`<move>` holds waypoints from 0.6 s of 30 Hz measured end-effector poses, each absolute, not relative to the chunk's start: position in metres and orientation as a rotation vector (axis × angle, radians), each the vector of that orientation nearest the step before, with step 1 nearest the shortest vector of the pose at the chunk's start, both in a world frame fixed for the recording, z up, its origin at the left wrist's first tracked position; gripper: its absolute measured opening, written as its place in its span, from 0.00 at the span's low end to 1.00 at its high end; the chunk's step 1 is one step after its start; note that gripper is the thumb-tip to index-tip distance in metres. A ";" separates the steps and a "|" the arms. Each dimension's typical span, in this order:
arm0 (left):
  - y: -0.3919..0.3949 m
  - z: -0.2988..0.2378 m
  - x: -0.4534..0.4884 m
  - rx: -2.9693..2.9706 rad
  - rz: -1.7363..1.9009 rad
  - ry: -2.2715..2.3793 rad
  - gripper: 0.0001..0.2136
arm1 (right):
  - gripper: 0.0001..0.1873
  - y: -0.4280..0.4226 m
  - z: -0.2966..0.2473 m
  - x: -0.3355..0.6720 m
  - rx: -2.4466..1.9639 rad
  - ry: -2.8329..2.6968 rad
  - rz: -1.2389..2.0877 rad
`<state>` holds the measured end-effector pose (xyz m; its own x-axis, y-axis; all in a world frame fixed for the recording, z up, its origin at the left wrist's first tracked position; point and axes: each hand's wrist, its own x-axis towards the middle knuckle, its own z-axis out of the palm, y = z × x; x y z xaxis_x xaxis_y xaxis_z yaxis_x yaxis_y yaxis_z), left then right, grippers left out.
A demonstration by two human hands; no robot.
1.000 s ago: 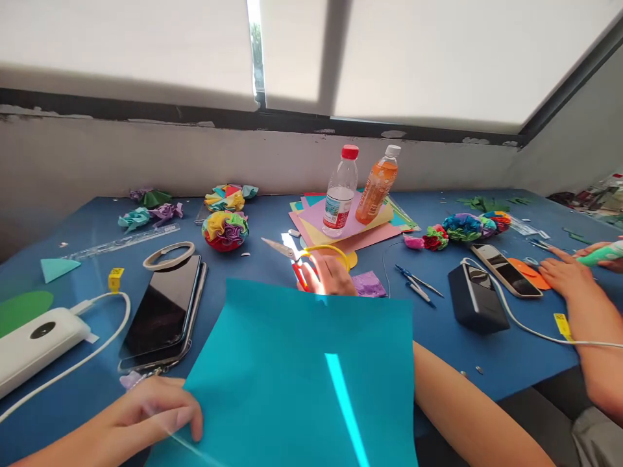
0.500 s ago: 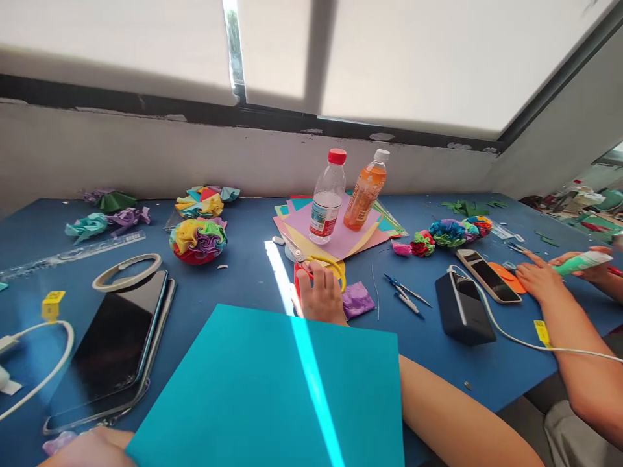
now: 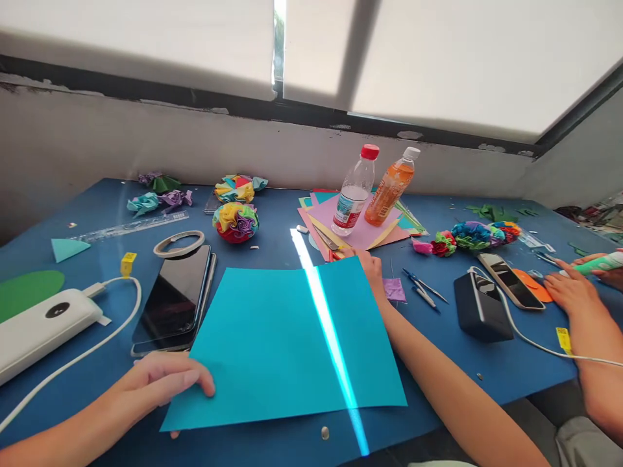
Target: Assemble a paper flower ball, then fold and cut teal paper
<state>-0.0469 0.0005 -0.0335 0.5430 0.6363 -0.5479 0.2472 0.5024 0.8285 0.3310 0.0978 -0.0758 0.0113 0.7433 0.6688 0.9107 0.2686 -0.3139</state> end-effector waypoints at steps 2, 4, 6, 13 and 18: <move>-0.002 -0.036 -0.045 1.044 0.326 1.011 0.16 | 0.20 0.079 -0.041 0.335 -1.667 -1.688 -0.274; -0.004 -0.037 -0.045 1.044 0.348 1.017 0.15 | 0.25 0.054 -0.008 0.335 -1.705 -1.606 -0.335; -0.005 -0.038 -0.045 1.037 0.358 1.000 0.15 | 0.28 0.025 0.014 0.328 -1.683 -1.548 -0.380; -0.010 -0.034 -0.038 0.698 0.357 0.921 0.16 | 0.36 -0.076 -0.021 0.251 -1.296 -2.443 -0.240; -0.020 -0.034 -0.040 0.840 0.238 0.828 0.23 | 0.24 -0.094 -0.053 0.232 -1.215 -2.349 -0.139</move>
<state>-0.0401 -0.0202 -0.0344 0.6713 0.4920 -0.5543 0.1236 0.6630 0.7383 0.2322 -0.0945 -0.0532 -0.4852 0.7404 0.4651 0.7900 0.5992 -0.1299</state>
